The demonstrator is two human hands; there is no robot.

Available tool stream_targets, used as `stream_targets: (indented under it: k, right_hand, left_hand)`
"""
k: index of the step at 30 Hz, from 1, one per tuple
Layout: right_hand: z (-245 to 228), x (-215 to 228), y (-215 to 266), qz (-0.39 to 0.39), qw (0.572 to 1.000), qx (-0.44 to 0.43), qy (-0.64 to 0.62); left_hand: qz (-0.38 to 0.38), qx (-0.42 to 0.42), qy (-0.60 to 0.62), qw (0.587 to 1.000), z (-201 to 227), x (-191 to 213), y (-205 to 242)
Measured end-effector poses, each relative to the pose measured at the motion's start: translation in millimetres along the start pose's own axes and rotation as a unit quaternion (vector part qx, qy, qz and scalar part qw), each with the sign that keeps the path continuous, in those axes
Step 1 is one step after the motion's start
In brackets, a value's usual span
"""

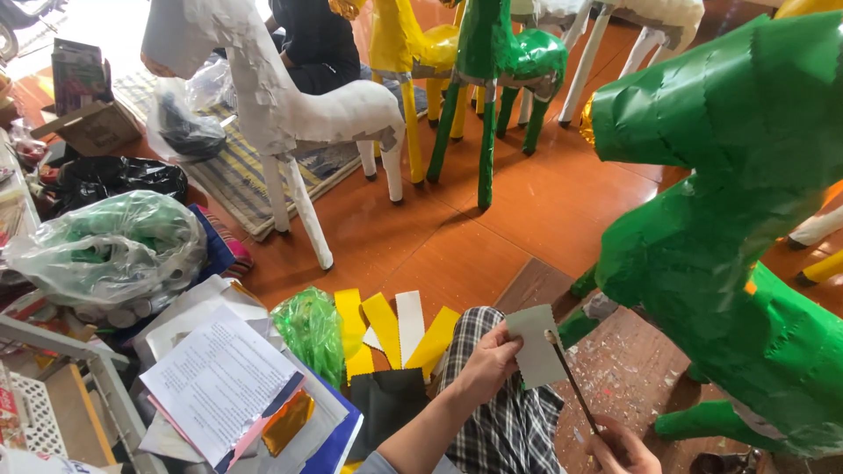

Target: Decorating a green animal figure by cutting and applying paper strips and gold foil.

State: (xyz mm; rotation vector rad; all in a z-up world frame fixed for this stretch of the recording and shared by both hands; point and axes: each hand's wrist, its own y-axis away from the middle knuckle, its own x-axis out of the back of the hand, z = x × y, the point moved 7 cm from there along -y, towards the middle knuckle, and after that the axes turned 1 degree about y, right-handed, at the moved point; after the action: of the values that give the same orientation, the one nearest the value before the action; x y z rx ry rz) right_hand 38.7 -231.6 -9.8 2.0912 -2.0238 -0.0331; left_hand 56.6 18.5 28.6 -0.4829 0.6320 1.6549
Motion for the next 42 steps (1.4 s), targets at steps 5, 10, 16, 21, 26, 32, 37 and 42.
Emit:
stream_targets:
  k: [5, 10, 16, 21, 26, 32, 37, 42]
  right_hand:
    - [-2.3, -3.5, -0.3, -0.031, 0.999, -0.018, -0.009]
    - [5.5, 2.0, -12.6, -0.047, 0.995, -0.011, 0.092]
    - [-20.3, -1.9, 0.0, -0.053, 0.982, 0.063, 0.171]
    - [-42.3, -15.6, 10.0, -0.098, 0.969, 0.143, 0.176]
    - [-40.0, -23.0, 13.8, -0.133, 0.971, 0.161, 0.119]
    - [-32.9, -10.8, 6.0, -0.056, 0.961, 0.219, 0.160]
    - [-40.1, 5.6, 6.5, 0.044, 0.948, 0.257, 0.181]
    - [-77.6, -16.3, 22.3, 0.011, 0.938, 0.286, 0.194]
  left_hand:
    - [-0.009, 0.007, -0.010, 1.000, 7.9, -9.7, 5.9]
    - [-0.011, 0.037, -0.029, 0.999, 2.3, -10.2, 4.5]
    - [0.004, 0.021, -0.015, 1.000, -8.0, -5.5, 2.6]
    - [0.002, 0.024, 0.003, 1.000, -16.7, -2.0, 0.3]
    - [0.023, 0.065, -0.032, 0.997, -17.3, -8.3, 6.9]
    - [-0.022, 0.043, -0.063, 0.997, -24.3, -4.1, 6.7]
    - [-0.030, 0.025, -0.064, 0.997, -35.1, 10.4, 0.0]
    - [-0.063, 0.036, -0.067, 0.995, -96.5, 67.9, -20.1]
